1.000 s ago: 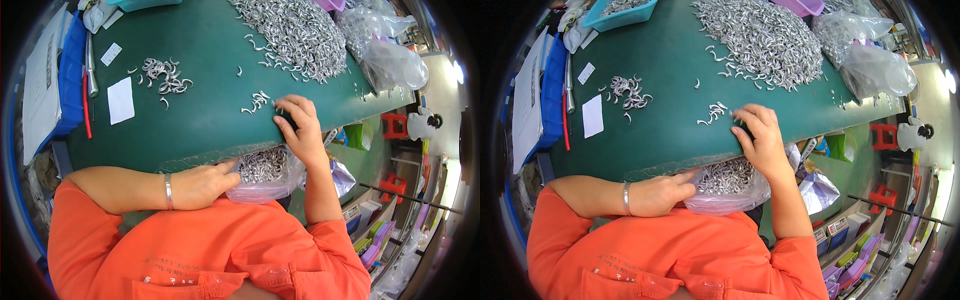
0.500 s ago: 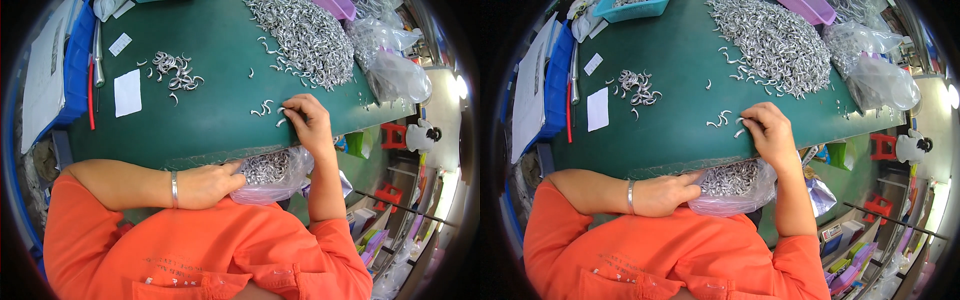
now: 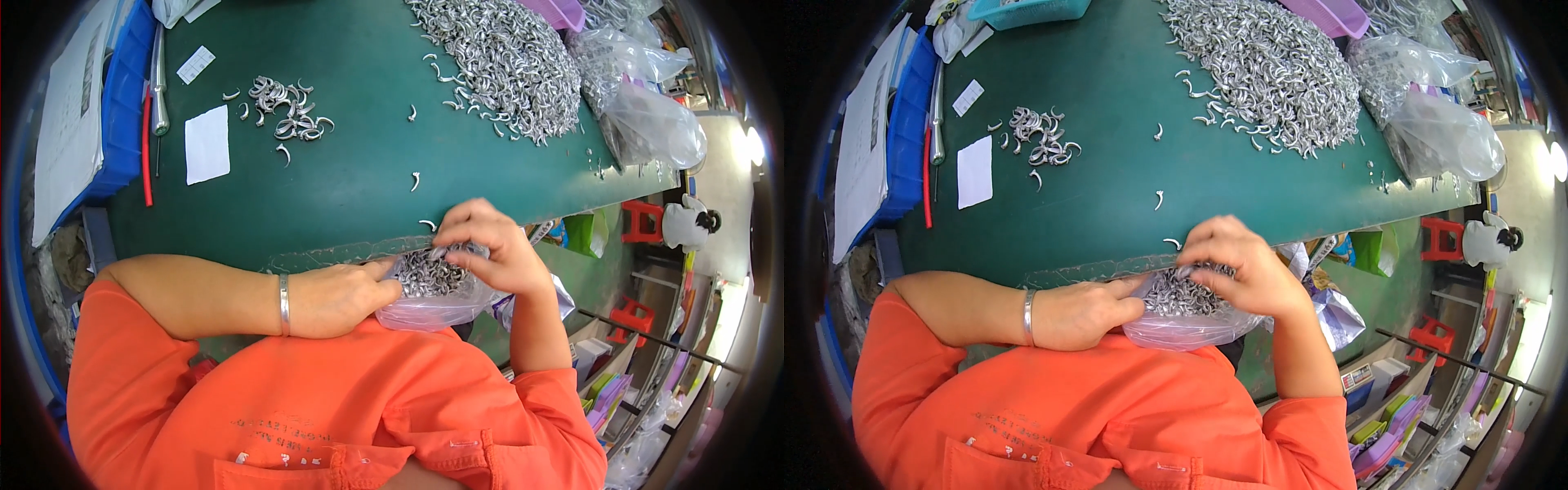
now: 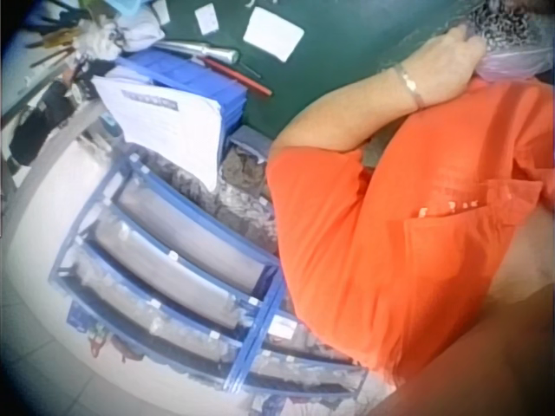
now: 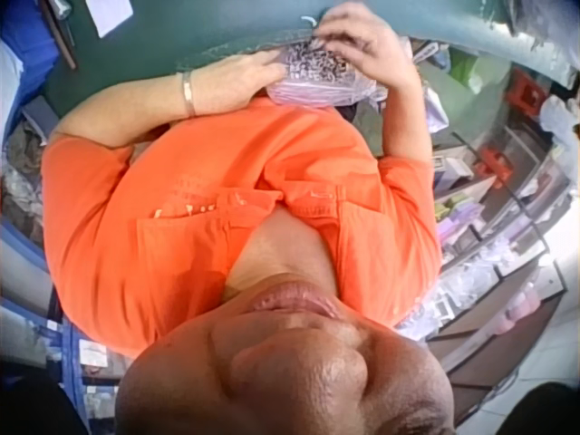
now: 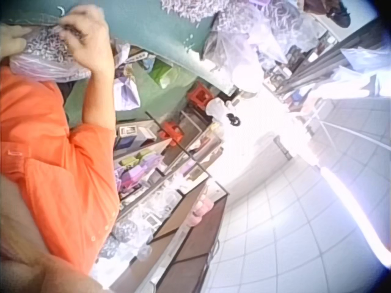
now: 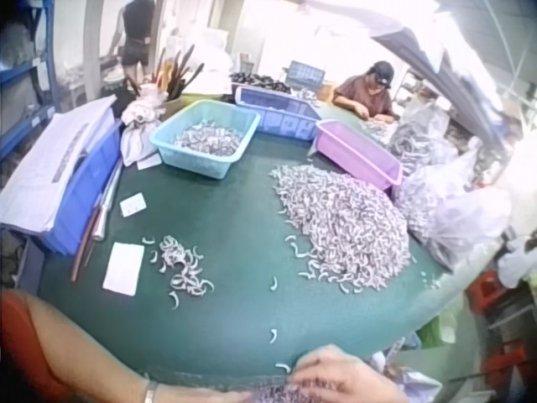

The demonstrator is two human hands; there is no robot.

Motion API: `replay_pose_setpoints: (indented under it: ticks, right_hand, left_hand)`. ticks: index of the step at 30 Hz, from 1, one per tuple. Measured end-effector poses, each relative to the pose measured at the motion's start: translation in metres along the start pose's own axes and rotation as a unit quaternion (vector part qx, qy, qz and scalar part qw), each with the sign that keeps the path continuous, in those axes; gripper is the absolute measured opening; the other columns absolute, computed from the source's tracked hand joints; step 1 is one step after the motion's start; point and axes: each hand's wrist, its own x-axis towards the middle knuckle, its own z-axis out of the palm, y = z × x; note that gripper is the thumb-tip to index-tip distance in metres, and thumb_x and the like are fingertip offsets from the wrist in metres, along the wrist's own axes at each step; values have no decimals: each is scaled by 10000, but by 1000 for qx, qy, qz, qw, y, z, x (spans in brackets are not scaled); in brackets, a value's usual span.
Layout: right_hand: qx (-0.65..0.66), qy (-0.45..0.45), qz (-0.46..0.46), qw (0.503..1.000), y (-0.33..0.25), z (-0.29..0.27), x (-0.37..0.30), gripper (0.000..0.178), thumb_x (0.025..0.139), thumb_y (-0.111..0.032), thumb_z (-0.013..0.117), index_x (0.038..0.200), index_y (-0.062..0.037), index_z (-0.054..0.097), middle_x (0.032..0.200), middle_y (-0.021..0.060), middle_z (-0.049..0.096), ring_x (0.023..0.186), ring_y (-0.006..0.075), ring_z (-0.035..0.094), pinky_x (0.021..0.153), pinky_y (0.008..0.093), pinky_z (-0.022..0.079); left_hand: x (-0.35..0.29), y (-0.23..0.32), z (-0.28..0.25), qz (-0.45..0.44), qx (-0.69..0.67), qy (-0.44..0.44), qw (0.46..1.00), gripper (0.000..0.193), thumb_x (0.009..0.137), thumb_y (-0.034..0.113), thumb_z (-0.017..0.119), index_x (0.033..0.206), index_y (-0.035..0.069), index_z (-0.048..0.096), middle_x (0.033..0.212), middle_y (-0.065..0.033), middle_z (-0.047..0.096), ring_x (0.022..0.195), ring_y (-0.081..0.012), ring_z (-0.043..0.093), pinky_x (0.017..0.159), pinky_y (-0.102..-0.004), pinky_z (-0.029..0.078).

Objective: The person picks small, silver, curved metal pieces from a large pile on a green table and places them one by one into a clear plastic bag. The person uses both hands to gather and transfer the parts, occasionally adjusting the bag's position.

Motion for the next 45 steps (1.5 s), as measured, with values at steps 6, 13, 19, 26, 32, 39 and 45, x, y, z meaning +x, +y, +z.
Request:
replay_pose_setpoints:
  ticks: [6, 13, 19, 26, 32, 39, 45]
  right_hand:
    - [-103, 170, -43, 979, -2, 13, 34, 250, 855, -3, 627, 1104, -9, 656, 1156, 145, 624, 1106, 327, 571, 952, 415, 453]
    - [100, -162, -114, 975, -6, 14, 14, 316, 753, 89, 575, 1027, -27, 685, 1070, 101, 665, 1065, 310, 586, 956, 425, 447]
    - [-250, 97, -192, 944, 8, -4, 98, 275, 828, -88, 680, 1098, -37, 678, 1240, 156, 612, 1223, 367, 536, 1021, 459, 433]
    - [-314, 194, -78, 926, 61, -62, 111, 199, 856, -34, 629, 1042, 0, 691, 1093, 140, 690, 1043, 331, 638, 933, 388, 496]
    - [-152, 310, -2, 939, 54, -58, 49, 227, 916, 8, 565, 1104, -27, 688, 1143, 113, 674, 1091, 267, 604, 970, 340, 452]
    - [-122, 355, 34, 926, 34, -8, 27, 278, 932, 20, 511, 1159, -29, 665, 1221, 128, 631, 1161, 280, 563, 1021, 345, 412]
    - [-54, 353, 8, 934, 22, 7, 5, 290, 926, 20, 527, 1195, -3, 633, 1234, 129, 613, 1163, 233, 573, 1004, 318, 420]
  left_hand:
    - [2, 3, -1, 15, 17, 18, 1000, 195, 810, 14, 585, 989, -28, 517, 1270, -329, 463, 1022, -473, 592, 840, -460, 531]
    - [-2, 1, 5, 17, -6, 27, 999, 288, 796, 7, 587, 1078, -13, 532, 1296, -304, 464, 1074, -454, 571, 867, -460, 525]
    - [3, 6, -4, -24, 5, -33, 999, 261, 815, 48, 611, 1051, -19, 523, 1383, -348, 391, 1098, -472, 565, 887, -457, 523]
    - [-1, -5, 3, 25, 8, -3, 1000, 241, 835, 51, 584, 1049, -25, 503, 1240, -380, 452, 1001, -495, 596, 852, -486, 526]
    - [-2, -2, 4, 0, -5, -10, 1000, 242, 817, 17, 570, 1050, -13, 509, 1357, -377, 378, 1044, -493, 580, 877, -460, 522]
    - [-1, 2, -1, -7, 3, -2, 1000, 218, 814, 21, 589, 1014, -14, 512, 1346, -365, 415, 1014, -489, 595, 844, -453, 536]
    - [-2, 3, -5, 2, -5, 1, 1000, 240, 777, -2, 620, 993, -21, 517, 1372, -369, 399, 1031, -486, 598, 836, -453, 543]
